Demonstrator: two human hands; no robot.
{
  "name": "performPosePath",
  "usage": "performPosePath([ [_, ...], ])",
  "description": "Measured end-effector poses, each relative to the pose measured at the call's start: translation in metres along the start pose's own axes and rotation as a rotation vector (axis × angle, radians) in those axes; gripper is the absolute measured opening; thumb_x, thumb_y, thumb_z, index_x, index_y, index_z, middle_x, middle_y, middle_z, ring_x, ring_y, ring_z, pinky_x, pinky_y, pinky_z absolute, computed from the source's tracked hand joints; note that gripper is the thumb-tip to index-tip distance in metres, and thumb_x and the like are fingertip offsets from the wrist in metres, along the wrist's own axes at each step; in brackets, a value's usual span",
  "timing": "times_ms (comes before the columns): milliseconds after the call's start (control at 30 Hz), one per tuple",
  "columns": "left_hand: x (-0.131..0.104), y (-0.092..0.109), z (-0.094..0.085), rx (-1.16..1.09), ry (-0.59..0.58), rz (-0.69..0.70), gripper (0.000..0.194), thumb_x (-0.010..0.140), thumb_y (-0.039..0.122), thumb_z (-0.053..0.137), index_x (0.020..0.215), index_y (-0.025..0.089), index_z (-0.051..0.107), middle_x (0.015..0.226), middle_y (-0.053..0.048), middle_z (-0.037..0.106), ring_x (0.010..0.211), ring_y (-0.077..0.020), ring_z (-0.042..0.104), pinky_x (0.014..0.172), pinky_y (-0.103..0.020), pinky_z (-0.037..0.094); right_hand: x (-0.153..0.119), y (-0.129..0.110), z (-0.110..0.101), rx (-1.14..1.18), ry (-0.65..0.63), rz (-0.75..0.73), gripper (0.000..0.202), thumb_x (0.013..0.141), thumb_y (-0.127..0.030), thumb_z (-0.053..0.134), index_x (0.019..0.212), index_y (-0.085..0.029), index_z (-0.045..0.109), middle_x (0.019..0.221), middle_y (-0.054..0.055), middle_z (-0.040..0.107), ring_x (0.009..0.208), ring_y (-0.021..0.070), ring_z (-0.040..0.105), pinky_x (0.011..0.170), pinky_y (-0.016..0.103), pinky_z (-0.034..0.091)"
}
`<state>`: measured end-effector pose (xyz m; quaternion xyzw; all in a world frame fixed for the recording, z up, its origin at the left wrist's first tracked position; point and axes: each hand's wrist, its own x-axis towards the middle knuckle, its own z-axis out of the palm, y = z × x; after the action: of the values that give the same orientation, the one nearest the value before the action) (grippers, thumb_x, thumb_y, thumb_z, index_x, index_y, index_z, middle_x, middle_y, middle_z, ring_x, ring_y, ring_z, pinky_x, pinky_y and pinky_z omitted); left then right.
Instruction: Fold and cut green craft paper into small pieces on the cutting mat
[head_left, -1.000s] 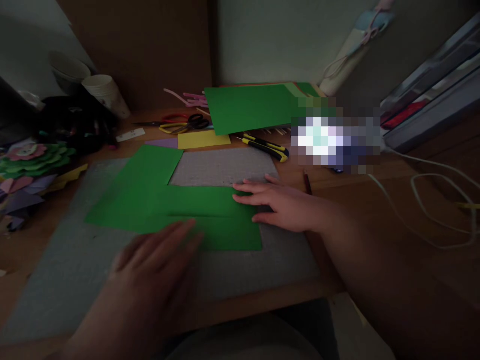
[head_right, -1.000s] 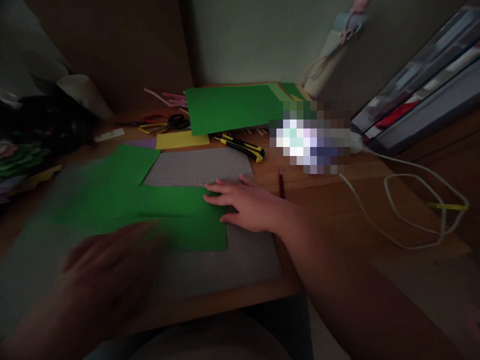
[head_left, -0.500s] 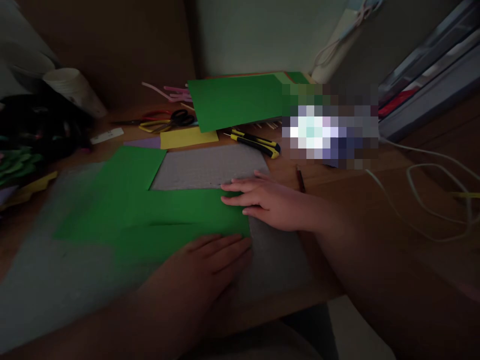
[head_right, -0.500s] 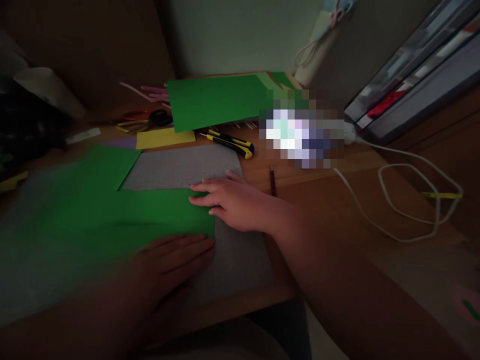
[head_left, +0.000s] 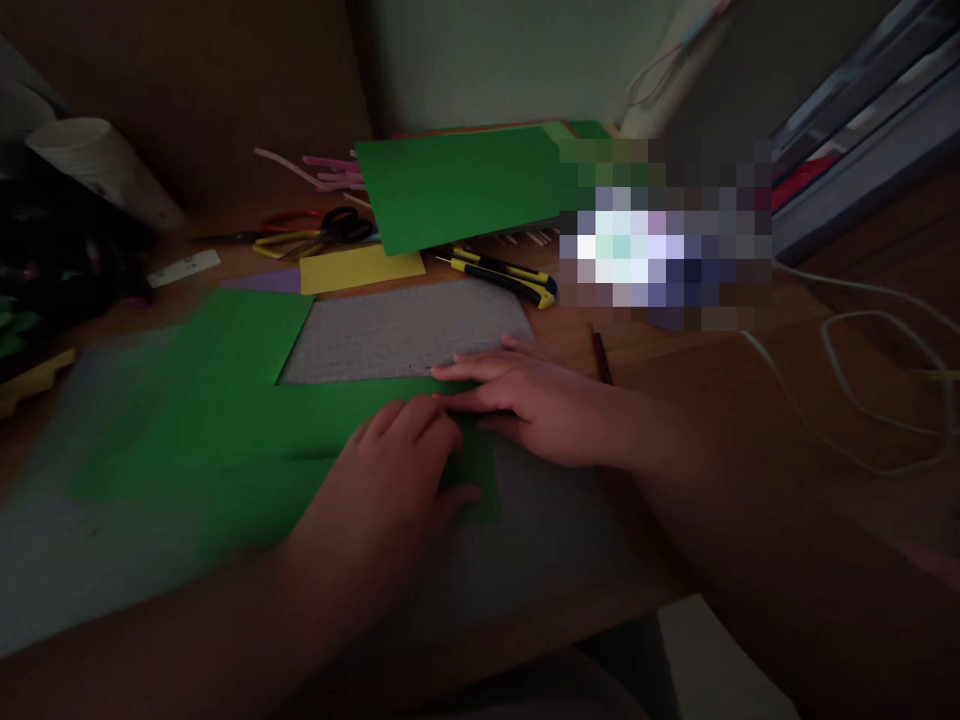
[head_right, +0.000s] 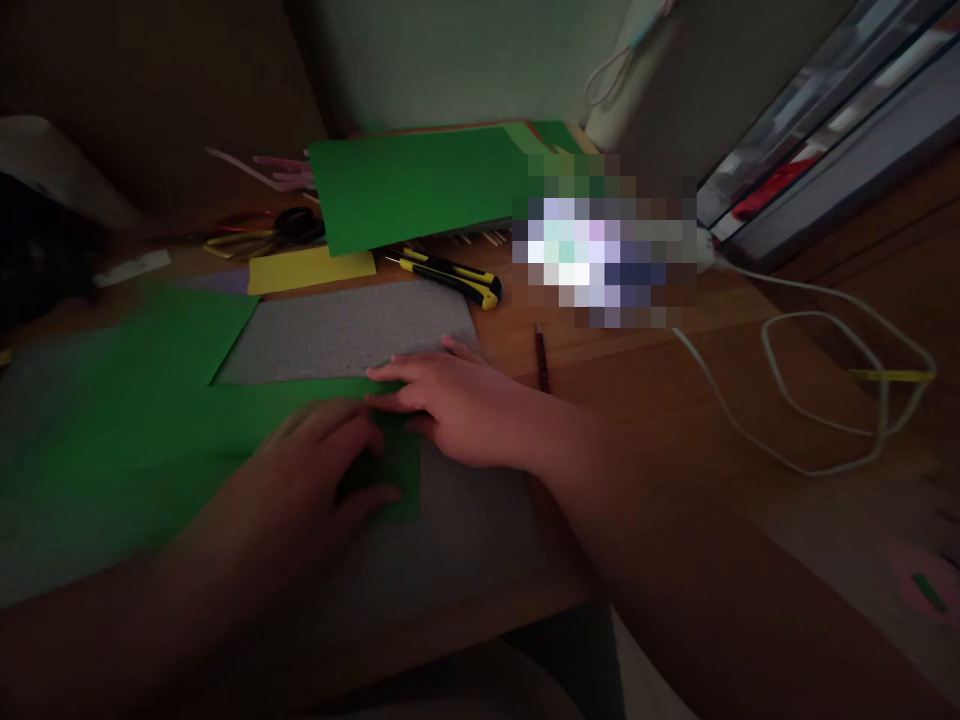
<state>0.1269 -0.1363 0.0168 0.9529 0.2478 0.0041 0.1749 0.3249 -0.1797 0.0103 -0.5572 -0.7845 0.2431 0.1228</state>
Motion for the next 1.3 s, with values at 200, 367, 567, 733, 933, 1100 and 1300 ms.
performPosePath([
  [200, 0.018, -0.001, -0.007, 0.024, -0.08, -0.074, 0.016, 0.077, 0.034, 0.063, 0.084, 0.02, 0.056, 0.088, -0.004, 0.06, 0.084, -0.0259, 0.057, 0.072, -0.04, 0.044, -0.001, -0.001, -0.002, 0.02, -0.005, 0.0, 0.051, 0.083, -0.002, 0.044, 0.121, -0.032, 0.058, 0.145, -0.002, 0.04, 0.135, 0.0218, 0.032, 0.111, 0.058, 0.009],
  [367, 0.021, 0.0, -0.005, -0.029, -0.031, -0.118, 0.015, 0.079, 0.031, 0.06, 0.073, 0.021, 0.051, 0.084, -0.003, 0.059, 0.079, -0.0222, 0.054, 0.063, -0.033, 0.039, 0.0, 0.0, -0.001, 0.035, 0.019, -0.005, 0.047, 0.083, -0.003, 0.047, 0.116, -0.033, 0.062, 0.144, -0.002, 0.042, 0.135, 0.0236, 0.034, 0.11, 0.06, 0.009],
  [567, 0.02, 0.001, -0.007, -0.103, -0.074, -0.178, 0.01, 0.084, 0.032, 0.053, 0.081, 0.023, 0.055, 0.077, 0.001, 0.062, 0.066, -0.0175, 0.054, 0.056, -0.029, 0.033, -0.001, 0.002, 0.001, 0.03, 0.036, -0.02, 0.041, 0.084, -0.006, 0.048, 0.111, -0.032, 0.064, 0.145, -0.003, 0.041, 0.134, 0.0233, 0.035, 0.11, 0.059, 0.008],
  [733, 0.021, 0.004, -0.005, -0.071, -0.025, -0.136, 0.014, 0.082, 0.03, 0.055, 0.071, 0.021, 0.054, 0.073, 0.001, 0.062, 0.063, -0.0157, 0.052, 0.055, -0.029, 0.031, -0.001, 0.002, 0.001, 0.024, 0.026, -0.01, 0.042, 0.083, -0.004, 0.046, 0.109, -0.032, 0.065, 0.146, -0.003, 0.04, 0.134, 0.0237, 0.034, 0.11, 0.06, 0.009],
  [933, 0.021, 0.004, -0.005, -0.069, -0.04, -0.133, 0.012, 0.083, 0.028, 0.054, 0.073, 0.021, 0.055, 0.075, 0.002, 0.061, 0.062, -0.0137, 0.051, 0.055, -0.028, 0.031, -0.001, 0.0, 0.0, 0.025, 0.026, -0.002, 0.041, 0.083, -0.004, 0.046, 0.105, -0.032, 0.066, 0.145, -0.005, 0.041, 0.135, 0.0246, 0.034, 0.11, 0.06, 0.01],
  [1100, 0.023, 0.004, -0.004, -0.079, -0.037, -0.137, 0.014, 0.082, 0.029, 0.055, 0.072, 0.021, 0.056, 0.074, 0.002, 0.061, 0.061, -0.0135, 0.051, 0.056, -0.028, 0.031, -0.001, 0.0, 0.0, 0.021, 0.017, 0.005, 0.043, 0.082, -0.004, 0.046, 0.108, -0.032, 0.065, 0.145, -0.004, 0.04, 0.135, 0.0246, 0.033, 0.11, 0.061, 0.009],
  [1300, 0.023, 0.003, -0.005, -0.072, -0.048, -0.133, 0.015, 0.083, 0.031, 0.055, 0.071, 0.021, 0.055, 0.073, 0.002, 0.061, 0.063, -0.0145, 0.051, 0.055, -0.028, 0.03, 0.0, -0.001, 0.0, 0.014, 0.018, 0.001, 0.042, 0.082, -0.004, 0.046, 0.109, -0.031, 0.065, 0.145, -0.004, 0.04, 0.134, 0.0242, 0.034, 0.111, 0.061, 0.009],
])
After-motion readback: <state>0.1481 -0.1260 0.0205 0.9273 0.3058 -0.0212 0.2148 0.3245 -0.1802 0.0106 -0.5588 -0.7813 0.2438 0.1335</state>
